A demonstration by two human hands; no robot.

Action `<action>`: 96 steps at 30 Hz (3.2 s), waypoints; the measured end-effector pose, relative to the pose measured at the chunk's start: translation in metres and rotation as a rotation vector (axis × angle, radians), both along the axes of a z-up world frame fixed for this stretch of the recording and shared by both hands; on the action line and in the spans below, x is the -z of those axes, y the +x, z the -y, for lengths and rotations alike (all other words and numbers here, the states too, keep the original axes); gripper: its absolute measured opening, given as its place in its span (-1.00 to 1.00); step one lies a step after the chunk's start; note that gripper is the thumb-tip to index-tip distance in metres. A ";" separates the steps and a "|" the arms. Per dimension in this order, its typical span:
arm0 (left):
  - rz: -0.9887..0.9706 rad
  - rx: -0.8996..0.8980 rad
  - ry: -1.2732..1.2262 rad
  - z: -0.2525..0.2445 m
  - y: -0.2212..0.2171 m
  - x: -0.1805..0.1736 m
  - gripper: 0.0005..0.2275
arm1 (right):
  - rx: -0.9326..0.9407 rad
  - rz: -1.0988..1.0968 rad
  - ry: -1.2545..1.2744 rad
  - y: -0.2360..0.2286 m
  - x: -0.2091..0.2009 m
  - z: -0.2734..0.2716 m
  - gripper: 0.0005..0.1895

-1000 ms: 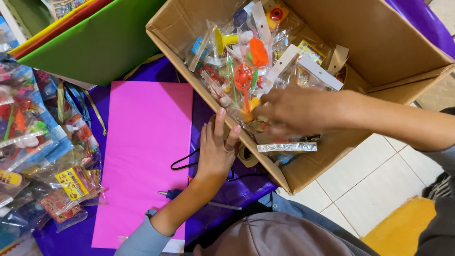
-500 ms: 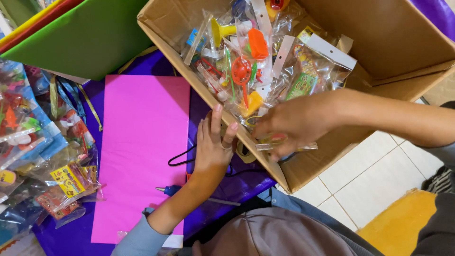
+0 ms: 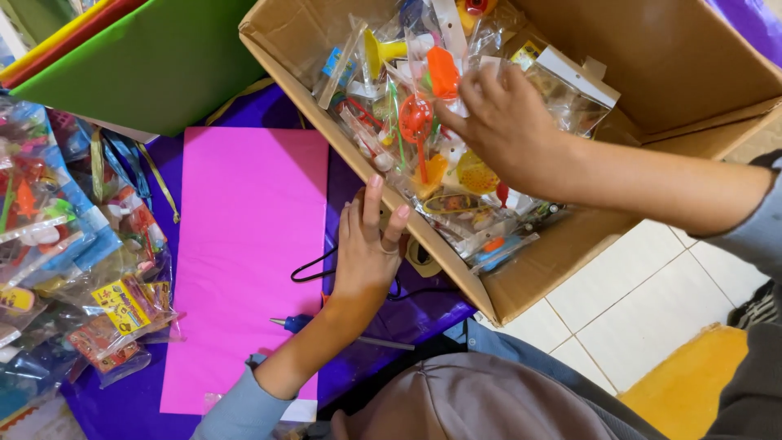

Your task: The person uses a glue gun to seal small plastic bags containing toys and attaches them to a pink cardboard sheet.

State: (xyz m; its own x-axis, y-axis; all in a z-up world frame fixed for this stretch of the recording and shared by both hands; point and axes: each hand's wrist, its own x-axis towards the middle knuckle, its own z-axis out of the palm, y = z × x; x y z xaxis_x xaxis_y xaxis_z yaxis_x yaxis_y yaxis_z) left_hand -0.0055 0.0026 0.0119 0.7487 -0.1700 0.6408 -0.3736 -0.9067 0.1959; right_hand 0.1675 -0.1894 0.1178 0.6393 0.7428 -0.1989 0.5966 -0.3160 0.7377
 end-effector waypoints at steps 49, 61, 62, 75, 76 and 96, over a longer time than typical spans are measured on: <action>0.012 0.035 -0.026 0.000 0.002 -0.006 -0.07 | 0.232 -0.479 0.244 0.068 0.018 -0.080 -0.50; 0.045 -0.040 0.085 0.002 0.012 0.025 0.05 | 0.046 -0.458 0.316 0.096 0.089 -0.092 -0.43; 0.042 -0.034 0.082 0.002 0.012 0.027 0.06 | -0.022 -0.473 0.345 0.099 0.097 -0.088 -0.44; 0.013 0.084 0.029 -0.003 0.021 0.045 0.11 | -0.159 -0.720 0.320 0.045 -0.020 -0.043 -0.66; 0.016 0.080 0.028 -0.005 0.019 0.039 0.11 | -0.163 -0.717 0.318 0.031 -0.045 -0.045 -0.66; -0.830 0.544 -1.742 -0.049 -0.049 -0.102 -0.24 | -1.071 -0.476 0.701 -0.134 -0.123 -0.035 -0.68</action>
